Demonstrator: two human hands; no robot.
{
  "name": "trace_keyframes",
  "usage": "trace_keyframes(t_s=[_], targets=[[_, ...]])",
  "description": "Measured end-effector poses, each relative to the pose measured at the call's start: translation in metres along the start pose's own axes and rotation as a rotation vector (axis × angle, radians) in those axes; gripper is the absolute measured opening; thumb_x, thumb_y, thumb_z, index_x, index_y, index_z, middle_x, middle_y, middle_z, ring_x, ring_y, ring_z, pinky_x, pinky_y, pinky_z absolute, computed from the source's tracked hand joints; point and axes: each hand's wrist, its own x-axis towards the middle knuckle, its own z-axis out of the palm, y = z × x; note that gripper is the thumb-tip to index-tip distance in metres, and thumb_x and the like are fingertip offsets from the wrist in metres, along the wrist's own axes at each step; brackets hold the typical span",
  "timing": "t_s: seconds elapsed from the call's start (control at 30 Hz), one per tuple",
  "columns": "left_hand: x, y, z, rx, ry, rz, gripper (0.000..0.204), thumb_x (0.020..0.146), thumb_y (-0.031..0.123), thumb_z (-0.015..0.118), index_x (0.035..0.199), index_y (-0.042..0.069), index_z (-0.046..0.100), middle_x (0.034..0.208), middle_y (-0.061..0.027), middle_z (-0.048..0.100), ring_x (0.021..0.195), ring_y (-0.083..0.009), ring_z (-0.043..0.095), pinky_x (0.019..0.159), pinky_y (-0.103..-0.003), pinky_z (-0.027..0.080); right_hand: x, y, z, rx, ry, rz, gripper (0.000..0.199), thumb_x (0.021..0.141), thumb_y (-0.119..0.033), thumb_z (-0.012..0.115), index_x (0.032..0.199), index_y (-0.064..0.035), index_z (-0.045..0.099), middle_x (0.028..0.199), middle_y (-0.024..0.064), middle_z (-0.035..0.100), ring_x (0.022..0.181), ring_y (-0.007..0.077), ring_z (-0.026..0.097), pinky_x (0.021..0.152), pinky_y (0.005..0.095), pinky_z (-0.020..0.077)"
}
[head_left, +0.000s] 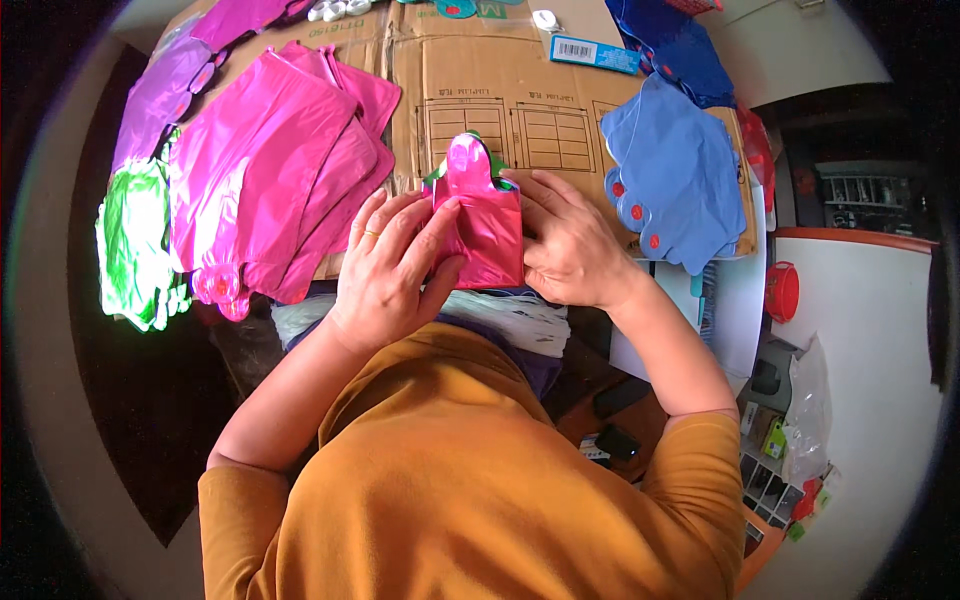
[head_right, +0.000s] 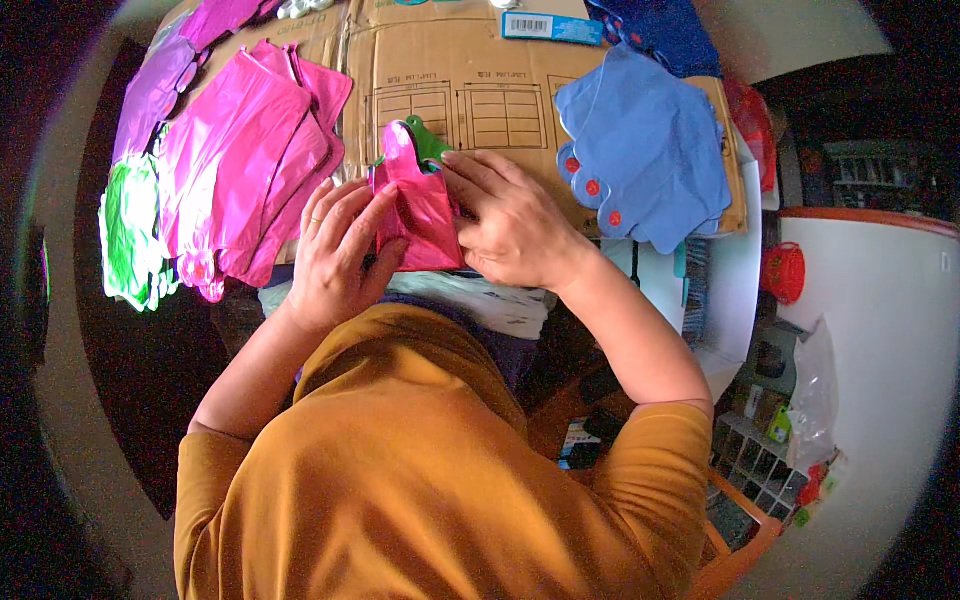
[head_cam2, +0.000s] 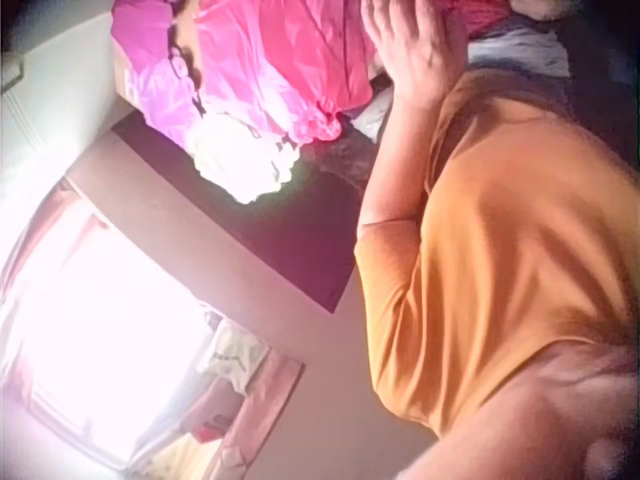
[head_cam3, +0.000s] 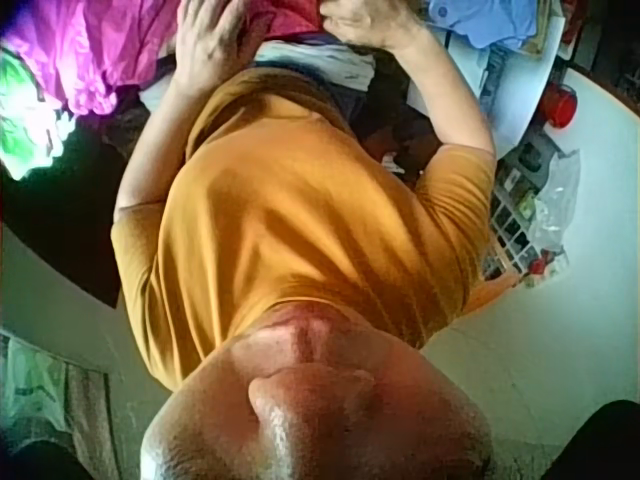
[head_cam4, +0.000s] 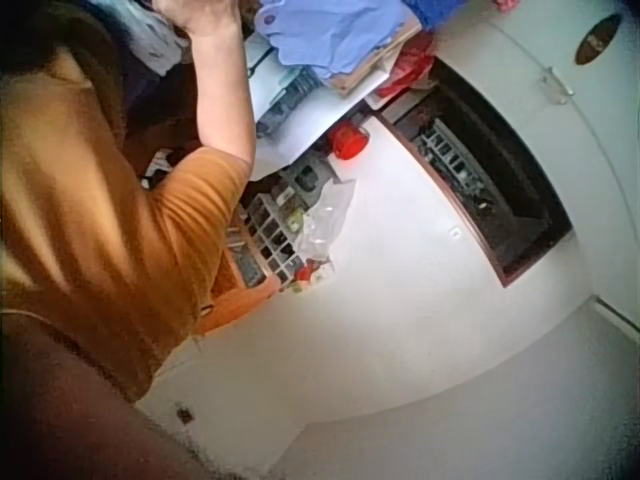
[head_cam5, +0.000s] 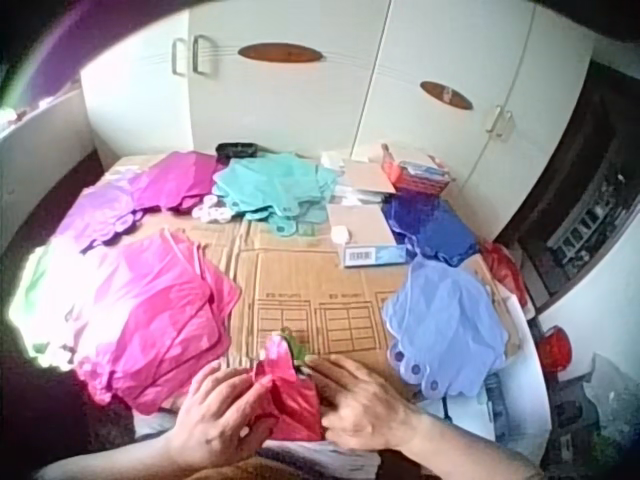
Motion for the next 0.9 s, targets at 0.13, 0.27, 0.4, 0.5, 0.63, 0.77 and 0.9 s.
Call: trace_keyframes(t_s=[0.13,0.27,0.4,0.5,0.63,0.77,0.9], targets=[[0.001,0.0,0.001,0.004,0.008,-0.006,0.056,0.082,0.021,0.073,0.133,0.005,0.058,0.117,-0.0137,0.06,0.115,-0.0314,0.058,0.107,-0.049,0.039,0.002,-0.002,0.002,-0.001,0.009,0.015,0.022,0.066,-0.02,0.069,0.081,-0.0043,0.074,0.131,0.0225,0.057,0.13,0.0369,0.048,0.113,0.049,0.0345],[-0.001,-0.002,0.004,-0.026,0.032,-0.003,0.057,0.081,0.019,0.074,0.133,0.004,0.058,0.117,-0.0137,0.06,0.115,-0.0314,0.058,0.106,-0.049,0.04,-0.002,0.0,0.013,0.114,0.076,0.084,0.021,0.068,-0.015,0.068,0.083,-0.0004,0.072,0.132,0.0218,0.055,0.13,0.0375,0.048,0.113,0.0504,0.0341],[-0.002,-0.001,0.002,-0.063,0.025,-0.018,0.059,0.081,0.016,0.075,0.135,0.003,0.057,0.118,-0.017,0.061,0.115,-0.0348,0.058,0.107,-0.051,0.04,-0.001,0.003,0.015,0.148,0.082,0.055,0.022,0.072,-0.009,0.065,0.091,0.0019,0.069,0.125,0.0208,0.058,0.128,0.0385,0.049,0.113,0.0526,0.0347],[0.002,0.0,0.0,-0.049,0.007,-0.011,0.059,0.081,0.016,0.075,0.135,0.003,0.056,0.118,-0.0169,0.061,0.114,-0.0342,0.058,0.107,-0.05,0.04,0.001,0.004,0.005,0.141,0.123,0.035,0.02,0.078,-0.008,0.063,0.096,0.0007,0.068,0.121,0.02,0.062,0.128,0.0392,0.05,0.114,0.0537,0.0333],[0.003,0.0,-0.001,-0.036,0.016,-0.005,0.059,0.08,0.017,0.075,0.135,0.004,0.056,0.115,-0.0145,0.062,0.113,-0.0319,0.059,0.106,-0.049,0.04,0.003,0.001,-0.005,0.382,0.176,0.224,0.02,0.088,-0.018,0.063,0.095,-0.0006,0.069,0.117,0.019,0.066,0.129,0.0393,0.051,0.116,0.0534,0.0294],[0.001,0.001,0.001,-0.028,0.026,-0.035,0.059,0.08,0.019,0.074,0.135,0.006,0.056,0.113,-0.0102,0.063,0.108,-0.0285,0.059,0.097,-0.046,0.042,0.005,-0.006,-0.009,0.489,0.179,0.314,0.032,0.088,-0.032,0.07,0.094,-0.0005,0.07,0.113,0.0169,0.069,0.129,0.0379,0.052,0.114,0.0513,0.0316],[0.001,0.002,-0.001,-0.034,0.001,-0.069,0.063,0.08,0.02,0.076,0.137,0.006,0.055,0.111,-0.0094,0.064,0.102,-0.0284,0.059,0.087,-0.043,0.044,0.012,-0.003,-0.012,0.467,0.189,0.229,0.04,0.081,-0.04,0.078,0.089,-0.0013,0.071,0.11,0.0147,0.07,0.123,0.0365,0.055,0.109,0.0473,0.0366]])
